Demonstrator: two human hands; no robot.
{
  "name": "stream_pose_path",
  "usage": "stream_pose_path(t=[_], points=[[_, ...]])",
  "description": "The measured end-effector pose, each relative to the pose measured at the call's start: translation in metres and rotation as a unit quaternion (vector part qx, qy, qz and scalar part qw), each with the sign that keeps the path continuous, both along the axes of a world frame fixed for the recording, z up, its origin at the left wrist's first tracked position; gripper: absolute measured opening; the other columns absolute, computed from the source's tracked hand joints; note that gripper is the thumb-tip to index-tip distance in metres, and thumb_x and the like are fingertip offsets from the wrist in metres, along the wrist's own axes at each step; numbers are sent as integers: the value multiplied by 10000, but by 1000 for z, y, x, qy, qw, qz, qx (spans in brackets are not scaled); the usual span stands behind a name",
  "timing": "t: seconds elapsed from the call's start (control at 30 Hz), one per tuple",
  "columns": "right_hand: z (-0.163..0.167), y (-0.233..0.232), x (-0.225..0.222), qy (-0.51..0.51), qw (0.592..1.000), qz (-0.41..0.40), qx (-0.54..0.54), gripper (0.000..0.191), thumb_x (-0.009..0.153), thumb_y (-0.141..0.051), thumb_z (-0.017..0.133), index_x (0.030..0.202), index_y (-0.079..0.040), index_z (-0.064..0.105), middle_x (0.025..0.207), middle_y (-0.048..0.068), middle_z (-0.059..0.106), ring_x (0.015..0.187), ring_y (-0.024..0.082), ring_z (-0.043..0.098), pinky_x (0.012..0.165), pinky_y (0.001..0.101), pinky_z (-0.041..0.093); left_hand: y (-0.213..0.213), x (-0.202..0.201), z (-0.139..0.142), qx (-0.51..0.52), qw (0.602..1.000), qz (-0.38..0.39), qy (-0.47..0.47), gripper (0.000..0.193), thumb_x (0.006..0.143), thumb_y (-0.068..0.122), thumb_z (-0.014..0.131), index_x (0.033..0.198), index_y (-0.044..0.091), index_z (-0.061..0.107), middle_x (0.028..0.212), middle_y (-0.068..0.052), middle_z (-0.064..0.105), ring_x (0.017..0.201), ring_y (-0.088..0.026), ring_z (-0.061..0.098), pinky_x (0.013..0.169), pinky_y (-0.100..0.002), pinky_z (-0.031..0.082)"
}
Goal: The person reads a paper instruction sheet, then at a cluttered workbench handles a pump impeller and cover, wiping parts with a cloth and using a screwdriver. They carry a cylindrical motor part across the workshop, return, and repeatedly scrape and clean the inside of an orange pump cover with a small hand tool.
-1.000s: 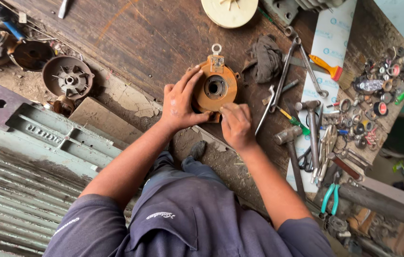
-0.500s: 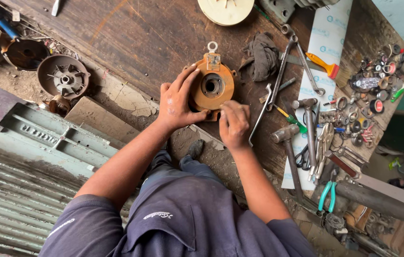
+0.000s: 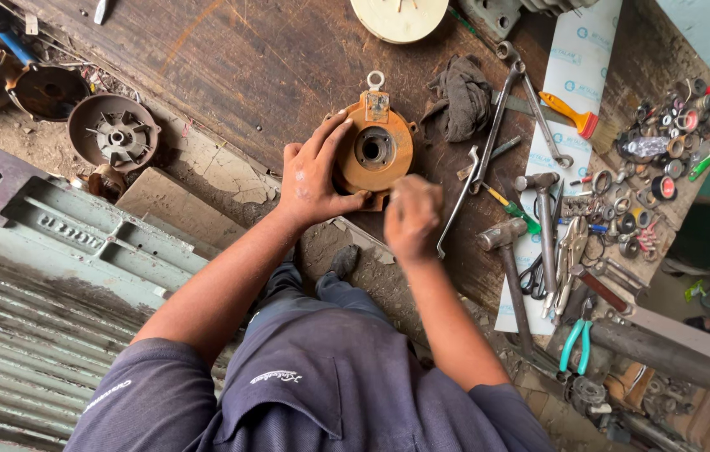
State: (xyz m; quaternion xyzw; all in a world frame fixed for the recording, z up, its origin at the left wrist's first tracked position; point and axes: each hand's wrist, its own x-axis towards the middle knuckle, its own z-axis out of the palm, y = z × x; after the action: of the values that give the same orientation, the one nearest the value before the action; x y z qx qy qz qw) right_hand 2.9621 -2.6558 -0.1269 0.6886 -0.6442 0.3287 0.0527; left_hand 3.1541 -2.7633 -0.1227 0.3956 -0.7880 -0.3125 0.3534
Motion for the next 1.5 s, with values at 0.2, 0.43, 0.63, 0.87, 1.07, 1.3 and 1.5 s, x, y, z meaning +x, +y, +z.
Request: stream_pose_path(t=[0.2,0.43,0.63,0.87,1.07,1.3,1.5], points=[[15,-13,-35,-99,994,-35,-14,124,891,2,619,971,-23,710,1018,134,698,1028,298,658,963,427,521,-1,1,-2,5,1000,-12,-11,1131,604,539,869,1549,114,417,1601,-102,441,1362,-278,555,991,-428,399],[58,8,-70,-189,982,-1,21,94,920,28,650,1005,19,690,1071,135,678,1051,296,646,957,429,527,-36,17,17,36,988,-133,-75,1159,604,447,859,1604,128,369,1674,-100,380,1349,-346,530,1027,-480,424],[43,3,-7,-121,990,64,25,166,904,15,677,1068,-1,698,1125,176,669,1081,333,650,970,424,538,-9,5,22,4,996,-56,-71,1342,506,566,917,1571,44,287,1620,-173,330,1286,-402,498,1034,-525,364],[31,-18,-8,-43,992,116,11,106,887,46,663,988,23,683,1024,176,688,946,352,655,857,476,485,9,-6,2,-14,999,16,-41,1257,587,592,881,1586,60,334,1631,-123,401,1313,-329,550,1101,-477,355],[21,-20,-13,-40,987,158,-1,183,879,32,639,1058,52,677,1092,201,682,982,374,647,901,465,517,7,-4,-1,-16,999,21,-38,1228,568,594,828,1578,70,365,1634,-104,423,1310,-310,575,1101,-454,367],[24,-15,-5,-14,989,148,20,153,850,15,646,1000,17,679,1055,195,692,991,371,630,902,486,503,5,-4,-1,-19,999,22,-27,1254,594,684,815,1585,69,354,1627,-123,419,1293,-314,574,1075,-464,371],[23,-21,-2,-15,993,111,33,192,914,-2,632,1090,45,694,1090,190,690,1020,350,644,933,471,514,5,-3,-1,-17,999,18,-24,1248,583,649,826,1588,78,352,1617,-120,425,1310,-316,571,1084,-468,362]])
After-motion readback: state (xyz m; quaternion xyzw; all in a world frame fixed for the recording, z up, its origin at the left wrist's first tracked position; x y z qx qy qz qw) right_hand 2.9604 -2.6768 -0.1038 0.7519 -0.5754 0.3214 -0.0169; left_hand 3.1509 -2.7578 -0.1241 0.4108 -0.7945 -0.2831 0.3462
